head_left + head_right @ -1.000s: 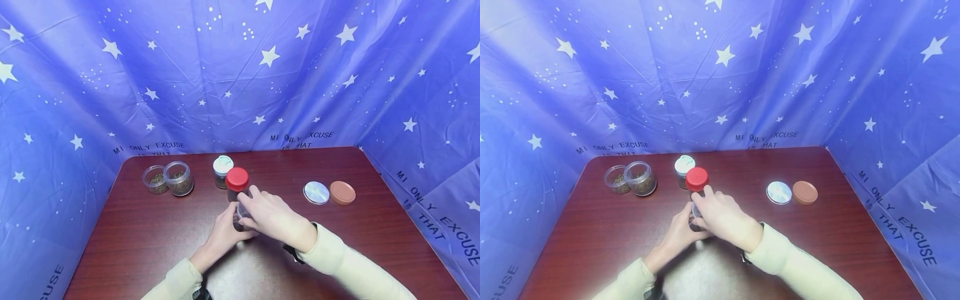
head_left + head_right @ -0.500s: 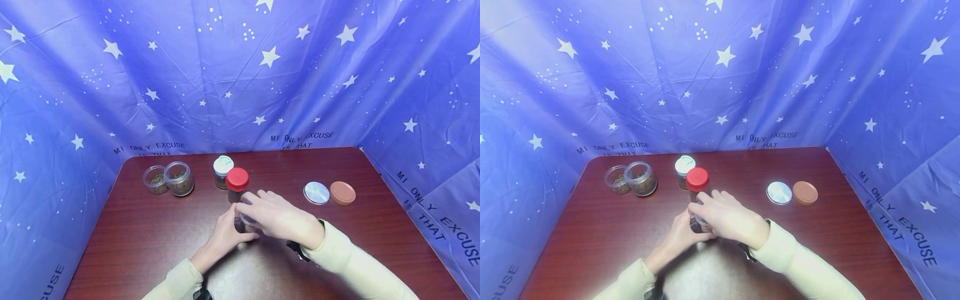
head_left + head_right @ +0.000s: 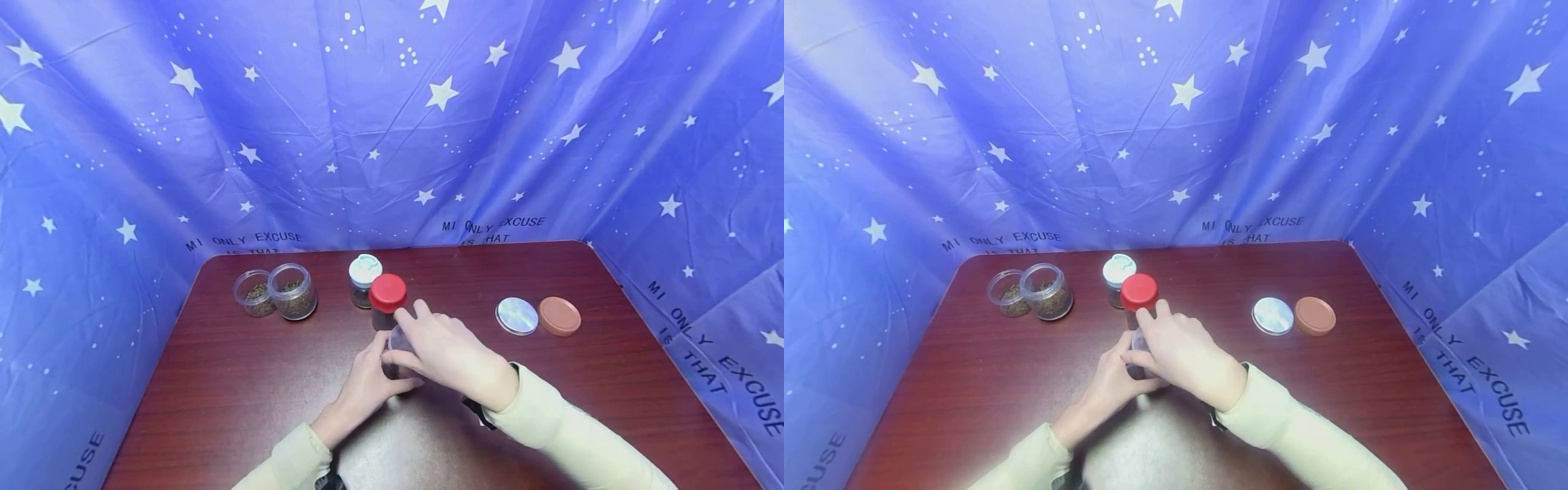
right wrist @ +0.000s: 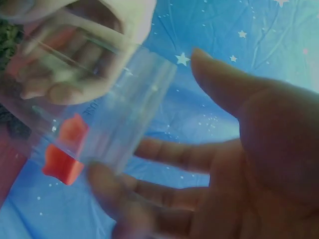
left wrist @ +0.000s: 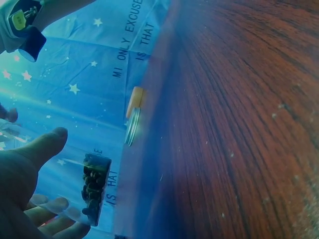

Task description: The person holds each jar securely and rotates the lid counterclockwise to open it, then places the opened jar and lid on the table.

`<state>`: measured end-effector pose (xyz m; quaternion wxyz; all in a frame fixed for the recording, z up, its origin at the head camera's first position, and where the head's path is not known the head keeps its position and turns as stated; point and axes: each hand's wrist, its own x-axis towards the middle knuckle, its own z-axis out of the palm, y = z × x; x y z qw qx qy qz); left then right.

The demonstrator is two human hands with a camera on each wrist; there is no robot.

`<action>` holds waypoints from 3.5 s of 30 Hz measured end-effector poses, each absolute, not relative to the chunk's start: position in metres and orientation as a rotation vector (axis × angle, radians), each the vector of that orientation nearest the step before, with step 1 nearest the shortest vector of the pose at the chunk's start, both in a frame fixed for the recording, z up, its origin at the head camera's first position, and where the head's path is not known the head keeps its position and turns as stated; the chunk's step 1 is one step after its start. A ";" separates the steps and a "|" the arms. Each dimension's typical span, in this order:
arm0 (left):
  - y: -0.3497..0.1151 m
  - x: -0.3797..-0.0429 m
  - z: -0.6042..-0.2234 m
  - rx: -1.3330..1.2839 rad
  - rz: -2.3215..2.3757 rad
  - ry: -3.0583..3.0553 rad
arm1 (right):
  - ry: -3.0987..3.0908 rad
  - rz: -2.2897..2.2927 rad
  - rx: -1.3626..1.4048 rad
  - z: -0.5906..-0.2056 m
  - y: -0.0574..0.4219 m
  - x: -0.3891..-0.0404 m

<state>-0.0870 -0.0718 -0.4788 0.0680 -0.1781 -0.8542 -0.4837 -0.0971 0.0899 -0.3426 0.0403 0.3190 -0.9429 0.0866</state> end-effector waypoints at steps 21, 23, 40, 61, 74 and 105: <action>-0.070 -0.086 -0.481 -0.526 -1.445 -2.576 | -2.787 0.094 1.225 -0.338 0.097 -0.099; -0.071 -0.085 -0.482 -0.532 -1.441 -2.580 | -2.789 0.081 1.282 -0.336 0.099 -0.100; -0.071 -0.085 -0.482 -0.529 -1.455 -2.594 | -2.790 0.146 1.513 -0.333 0.106 -0.100; -0.069 -0.082 -0.482 -0.552 -1.465 -2.562 | -2.761 0.221 1.040 -0.352 0.093 -0.093; -0.069 -0.083 -0.483 -0.545 -1.443 -2.562 | -2.795 0.170 1.300 -0.339 0.103 -0.100; -0.068 -0.085 -0.478 -0.543 -1.466 -2.561 | -2.837 0.196 0.869 -0.348 0.085 -0.094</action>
